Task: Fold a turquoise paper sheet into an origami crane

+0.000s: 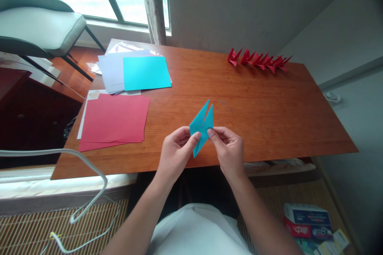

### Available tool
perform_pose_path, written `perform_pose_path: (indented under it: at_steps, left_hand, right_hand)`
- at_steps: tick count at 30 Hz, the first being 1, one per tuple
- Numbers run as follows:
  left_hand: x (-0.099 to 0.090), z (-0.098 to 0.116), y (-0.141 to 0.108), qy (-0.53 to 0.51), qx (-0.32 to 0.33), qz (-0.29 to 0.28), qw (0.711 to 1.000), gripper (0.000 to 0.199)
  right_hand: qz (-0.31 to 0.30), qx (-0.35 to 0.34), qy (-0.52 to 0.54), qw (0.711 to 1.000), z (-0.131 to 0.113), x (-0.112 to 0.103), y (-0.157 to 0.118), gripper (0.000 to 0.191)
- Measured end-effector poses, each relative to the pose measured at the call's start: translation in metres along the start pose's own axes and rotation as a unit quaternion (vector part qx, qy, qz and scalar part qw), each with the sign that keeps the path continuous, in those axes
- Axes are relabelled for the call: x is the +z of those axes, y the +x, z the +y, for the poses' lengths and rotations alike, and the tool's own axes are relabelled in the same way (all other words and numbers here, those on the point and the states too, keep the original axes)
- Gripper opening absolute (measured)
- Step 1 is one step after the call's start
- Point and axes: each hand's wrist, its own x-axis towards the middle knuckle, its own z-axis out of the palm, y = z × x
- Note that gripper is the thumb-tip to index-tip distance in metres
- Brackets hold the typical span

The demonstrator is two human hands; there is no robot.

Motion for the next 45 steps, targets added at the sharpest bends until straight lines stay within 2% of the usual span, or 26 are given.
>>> perform_pose_path:
  at_steps: [2,5,8,11,12,14,18,22,24,26,28,30,32,34,38,42,45]
  left_hand:
    - [-0.001,-0.003,0.002,0.027,0.02,-0.008,0.999,0.022]
    - [-0.007,-0.006,0.009,0.07,0.051,-0.019,0.996,0.019]
    - [-0.017,-0.004,0.022,0.162,0.069,-0.066,0.982,0.02]
    - [-0.024,0.001,0.037,0.267,0.086,-0.152,0.948,0.021]
    - [-0.024,0.003,0.041,0.29,0.095,-0.166,0.938,0.019]
    - [-0.023,0.004,0.05,0.335,0.119,-0.158,0.921,0.016]
    - [-0.017,-0.002,0.062,0.477,0.192,-0.09,0.853,0.028]
    - [-0.011,-0.008,0.063,0.597,0.246,-0.043,0.762,0.033]
    - [-0.01,-0.008,0.06,0.634,0.29,-0.035,0.716,0.035]
    - [-0.011,-0.009,0.058,0.635,0.336,-0.058,0.694,0.03]
    - [-0.014,-0.009,0.058,0.624,0.369,-0.101,0.682,0.027]
    - [-0.017,-0.01,0.058,0.613,0.382,-0.133,0.678,0.026]
    - [-0.021,-0.01,0.059,0.605,0.387,-0.15,0.68,0.027]
    - [-0.024,-0.009,0.059,0.599,0.389,-0.155,0.682,0.03]
    - [-0.028,-0.006,0.058,0.59,0.406,-0.168,0.677,0.033]
    - [-0.03,-0.007,0.059,0.584,0.441,-0.164,0.662,0.029]
    - [-0.031,-0.01,0.06,0.584,0.443,-0.158,0.662,0.025]
  right_hand:
    - [0.008,0.011,0.022,1.0,0.0,0.002,-0.001,0.02]
    - [-0.051,0.026,0.023,0.998,0.0,-0.003,0.001,0.019]
    - [-0.095,0.03,0.017,0.995,0.004,-0.012,0.011,0.024]
    - [-0.049,0.001,0.015,0.999,0.01,-0.02,0.027,0.041]
    - [-0.03,-0.01,0.001,0.999,0.012,-0.021,0.032,0.043]
    - [-0.006,-0.034,-0.051,0.998,0.015,-0.023,0.043,0.039]
    - [-0.008,-0.107,-0.183,0.977,0.021,-0.025,0.058,0.018]
    - [-0.037,-0.203,-0.307,0.929,0.027,-0.026,0.066,0.013]
    - [-0.044,-0.242,-0.359,0.9,0.028,-0.026,0.067,0.014]
    - [-0.037,-0.278,-0.393,0.876,0.028,-0.027,0.067,0.015]
    - [-0.045,-0.321,-0.403,0.856,0.027,-0.028,0.064,0.022]
    - [-0.091,-0.362,-0.395,0.84,0.025,-0.029,0.061,0.029]
    - [-0.15,-0.378,-0.391,0.826,0.024,-0.031,0.059,0.03]
    - [-0.183,-0.373,-0.408,0.813,0.023,-0.035,0.059,0.025]
    - [-0.211,-0.364,-0.432,0.798,0.021,-0.042,0.062,0.017]
    - [-0.213,-0.367,-0.417,0.804,0.018,-0.045,0.065,0.012]
    - [-0.213,-0.378,-0.412,0.801,0.016,-0.045,0.067,0.011]
